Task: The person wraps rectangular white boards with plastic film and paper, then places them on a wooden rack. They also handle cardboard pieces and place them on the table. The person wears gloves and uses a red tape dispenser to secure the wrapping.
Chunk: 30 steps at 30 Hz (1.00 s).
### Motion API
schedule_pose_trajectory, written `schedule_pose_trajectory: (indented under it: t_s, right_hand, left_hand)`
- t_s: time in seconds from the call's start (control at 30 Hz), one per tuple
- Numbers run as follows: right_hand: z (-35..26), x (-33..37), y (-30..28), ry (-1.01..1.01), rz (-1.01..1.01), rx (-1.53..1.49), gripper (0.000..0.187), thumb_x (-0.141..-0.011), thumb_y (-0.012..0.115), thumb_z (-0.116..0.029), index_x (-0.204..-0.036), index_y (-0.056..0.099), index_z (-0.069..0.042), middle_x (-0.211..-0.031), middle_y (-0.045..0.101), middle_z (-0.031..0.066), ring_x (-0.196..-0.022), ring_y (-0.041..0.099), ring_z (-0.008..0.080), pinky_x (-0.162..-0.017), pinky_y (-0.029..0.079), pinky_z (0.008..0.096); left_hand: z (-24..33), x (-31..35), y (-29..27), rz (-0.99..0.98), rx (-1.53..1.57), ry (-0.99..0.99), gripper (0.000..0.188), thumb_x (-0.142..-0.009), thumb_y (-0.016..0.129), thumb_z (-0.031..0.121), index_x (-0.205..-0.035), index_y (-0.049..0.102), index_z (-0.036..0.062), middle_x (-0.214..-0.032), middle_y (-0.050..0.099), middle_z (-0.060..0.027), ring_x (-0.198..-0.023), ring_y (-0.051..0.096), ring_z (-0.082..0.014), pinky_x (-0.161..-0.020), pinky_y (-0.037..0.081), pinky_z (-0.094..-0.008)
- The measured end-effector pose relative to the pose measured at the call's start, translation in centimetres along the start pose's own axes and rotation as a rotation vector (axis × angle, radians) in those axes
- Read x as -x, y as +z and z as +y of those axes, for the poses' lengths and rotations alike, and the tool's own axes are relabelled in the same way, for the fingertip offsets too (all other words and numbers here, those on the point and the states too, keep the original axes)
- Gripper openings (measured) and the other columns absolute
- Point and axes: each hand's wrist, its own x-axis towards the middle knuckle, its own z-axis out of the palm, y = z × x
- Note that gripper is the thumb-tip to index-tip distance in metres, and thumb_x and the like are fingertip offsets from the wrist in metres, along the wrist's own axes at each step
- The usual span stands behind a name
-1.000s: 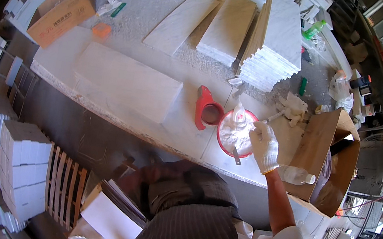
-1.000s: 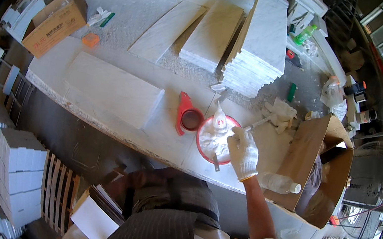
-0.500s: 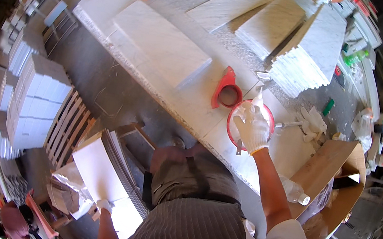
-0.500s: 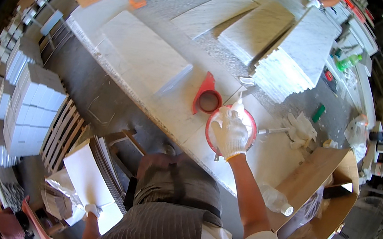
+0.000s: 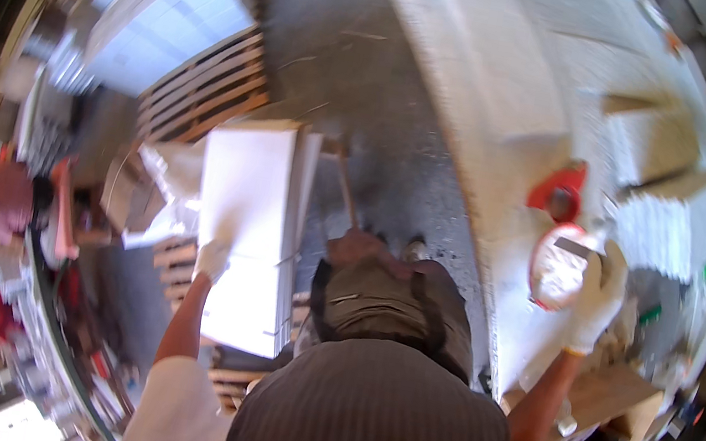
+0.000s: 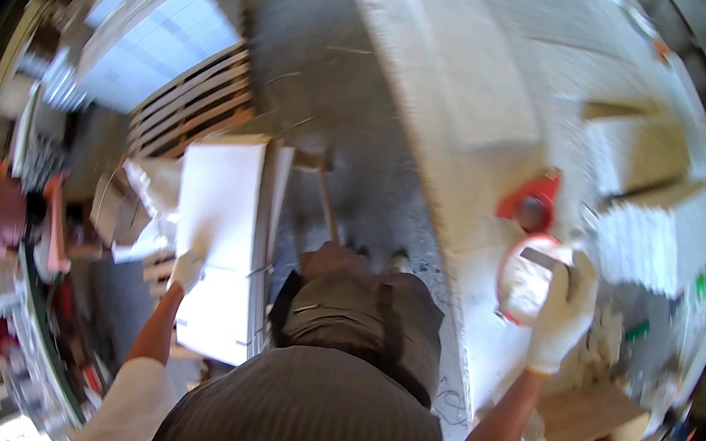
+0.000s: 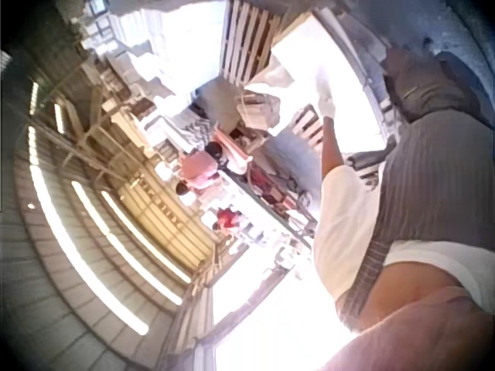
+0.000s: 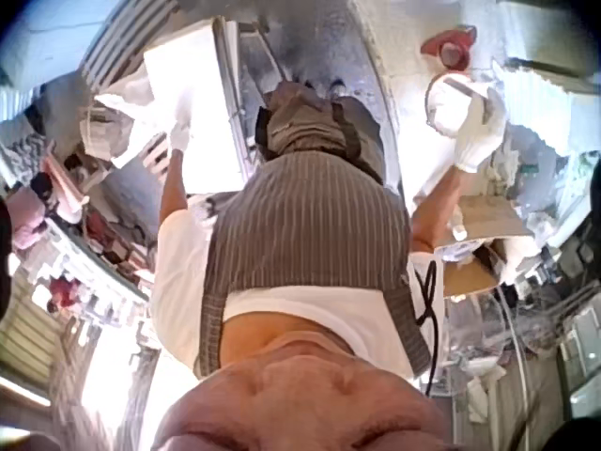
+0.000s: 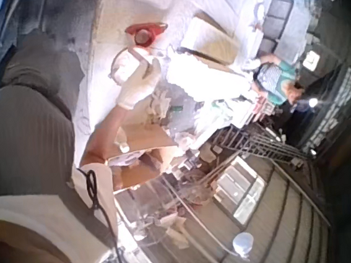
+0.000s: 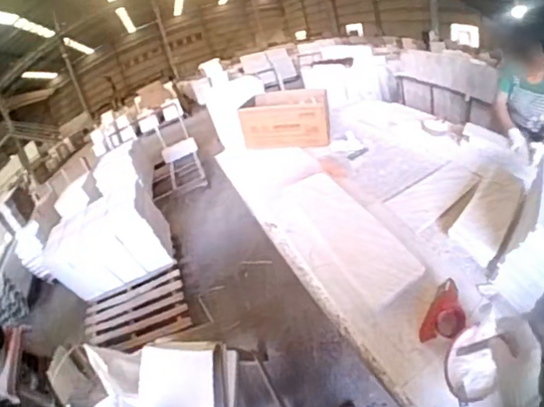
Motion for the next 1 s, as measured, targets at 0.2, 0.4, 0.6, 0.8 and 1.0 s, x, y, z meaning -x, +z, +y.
schedule_pose_trajectory:
  t_s: [0.2, 0.4, 0.6, 0.8, 1.0]
  right_hand:
    - [-5.4, 8.0, 10.9, 0.561, -0.572, -0.586, 0.014, -0.093, 0.062, -0.013, -0.104, 0.058, -0.004, -0.084, 0.058, 0.0027, -0.066, 0.054, 0.0095, -0.057, 0.044, 0.0236]
    - [-11.4, 16.7, 22.3, 0.873, -1.127, -0.628, 0.015, -0.093, 0.059, -0.012, -0.104, 0.058, -0.001, -0.082, 0.058, 0.0036, -0.066, 0.056, 0.008, -0.054, 0.045, 0.0222]
    - [-10.6, 22.5, 29.4, 0.813, -1.292, -0.677, 0.017, -0.091, 0.061, -0.002, -0.107, 0.058, 0.002, -0.076, 0.056, 0.0039, -0.056, 0.052, 0.0091, -0.049, 0.04, 0.0233]
    - [-10.9, 25.5, 30.9, 0.761, -1.385, -0.639, 0.019, -0.09, 0.062, -0.001, -0.109, 0.058, 0.003, -0.076, 0.059, 0.0064, -0.059, 0.056, 0.0101, -0.049, 0.043, 0.0232]
    - [-10.3, 27.2, 32.1, 0.751, -1.365, -0.605, 0.022, -0.09, 0.063, -0.003, -0.111, 0.059, 0.002, -0.08, 0.061, 0.007, -0.059, 0.057, 0.0098, -0.05, 0.045, 0.0227]
  left_hand:
    - [5.3, 0.9, -1.9, -0.127, -0.362, 0.256, 0.023, -0.085, 0.051, 0.016, -0.089, 0.07, 0.0033, -0.093, 0.064, -0.0241, -0.091, 0.063, -0.0422, -0.085, 0.051, -0.0472]
    - [8.7, 2.4, -4.5, -0.25, -0.571, 0.345, 0.024, -0.086, 0.054, 0.02, -0.097, 0.067, 0.0035, -0.112, 0.054, -0.0241, -0.103, 0.059, -0.0401, -0.09, 0.051, -0.045]
    - [9.5, 2.6, -4.8, -0.408, -0.542, 0.397, 0.027, -0.091, 0.055, 0.027, -0.101, 0.064, 0.004, -0.105, 0.063, -0.0176, -0.094, 0.066, -0.0339, -0.085, 0.052, -0.0428]
    - [7.4, 5.7, -2.4, 0.112, -0.716, 0.505, 0.025, -0.093, 0.059, 0.023, -0.114, 0.058, 0.0094, -0.106, 0.065, -0.0088, -0.079, 0.067, -0.0231, -0.062, 0.054, -0.0367]
    - [8.1, 5.8, -1.6, 0.372, -0.981, 0.633, 0.014, -0.087, 0.059, 0.017, -0.097, 0.062, 0.0074, -0.084, 0.063, -0.0042, -0.059, 0.063, -0.0168, -0.042, 0.049, -0.0319]
